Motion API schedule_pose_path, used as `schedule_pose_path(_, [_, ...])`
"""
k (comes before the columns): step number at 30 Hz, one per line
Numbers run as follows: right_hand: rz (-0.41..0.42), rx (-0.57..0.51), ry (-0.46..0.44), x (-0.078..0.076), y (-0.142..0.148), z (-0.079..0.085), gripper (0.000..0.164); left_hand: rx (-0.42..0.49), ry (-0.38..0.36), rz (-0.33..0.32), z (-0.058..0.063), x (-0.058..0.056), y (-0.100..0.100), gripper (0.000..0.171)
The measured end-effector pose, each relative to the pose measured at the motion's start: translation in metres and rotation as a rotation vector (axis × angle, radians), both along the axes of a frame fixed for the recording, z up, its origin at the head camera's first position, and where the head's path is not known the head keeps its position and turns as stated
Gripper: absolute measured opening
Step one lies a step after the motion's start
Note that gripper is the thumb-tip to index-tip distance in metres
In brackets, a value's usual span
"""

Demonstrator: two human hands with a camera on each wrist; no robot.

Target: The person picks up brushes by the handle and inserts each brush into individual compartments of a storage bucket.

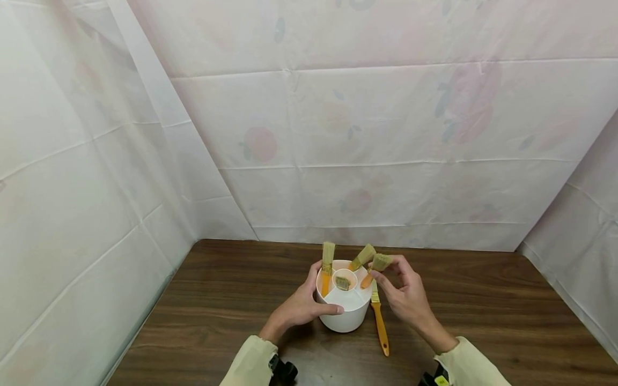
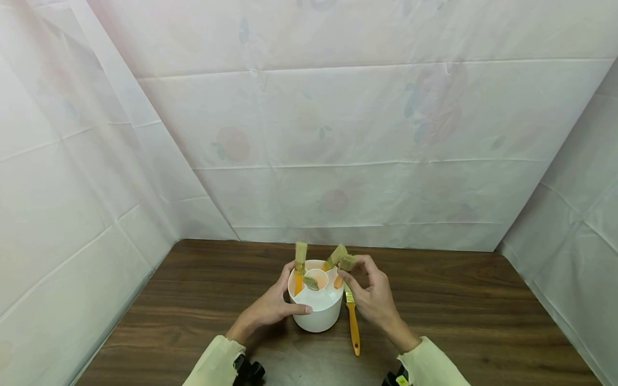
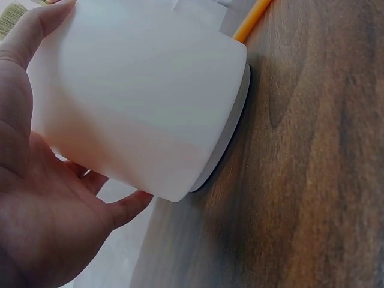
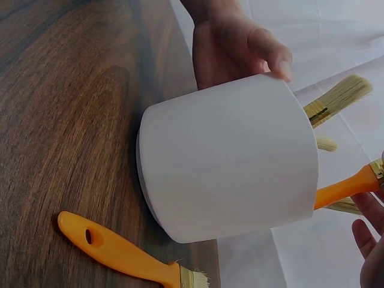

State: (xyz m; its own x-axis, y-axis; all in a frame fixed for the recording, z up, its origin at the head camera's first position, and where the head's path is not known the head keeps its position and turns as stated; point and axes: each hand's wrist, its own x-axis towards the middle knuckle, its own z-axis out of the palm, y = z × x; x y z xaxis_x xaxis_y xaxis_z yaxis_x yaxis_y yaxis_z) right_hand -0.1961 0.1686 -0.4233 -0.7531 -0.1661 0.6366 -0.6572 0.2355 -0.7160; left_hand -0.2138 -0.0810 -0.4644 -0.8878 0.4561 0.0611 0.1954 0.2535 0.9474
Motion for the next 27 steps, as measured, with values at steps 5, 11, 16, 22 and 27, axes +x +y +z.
schedule_pose_path(5, [-0.010,0.012,0.004,0.000,-0.001,-0.001,0.029,0.007,-0.001,-0.004,0.000,0.000,0.000,0.108])
schedule_pose_path(11, [-0.008,0.028,0.022,-0.001,0.000,-0.006,0.030,0.012,-0.005,-0.005,0.000,0.000,0.000,0.108])
schedule_pose_path(16, [-0.006,0.038,0.032,-0.002,0.000,-0.009,0.030,0.007,-0.016,-0.003,0.001,0.000,0.000,0.108])
schedule_pose_path(22, [-0.039,0.061,0.048,-0.002,-0.001,-0.011,0.031,0.012,-0.025,-0.005,0.000,-0.001,0.000,0.107])
schedule_pose_path(27, [-0.044,0.080,0.060,-0.002,-0.001,-0.014,0.033,0.021,-0.026,-0.012,-0.001,-0.002,-0.001,0.107])
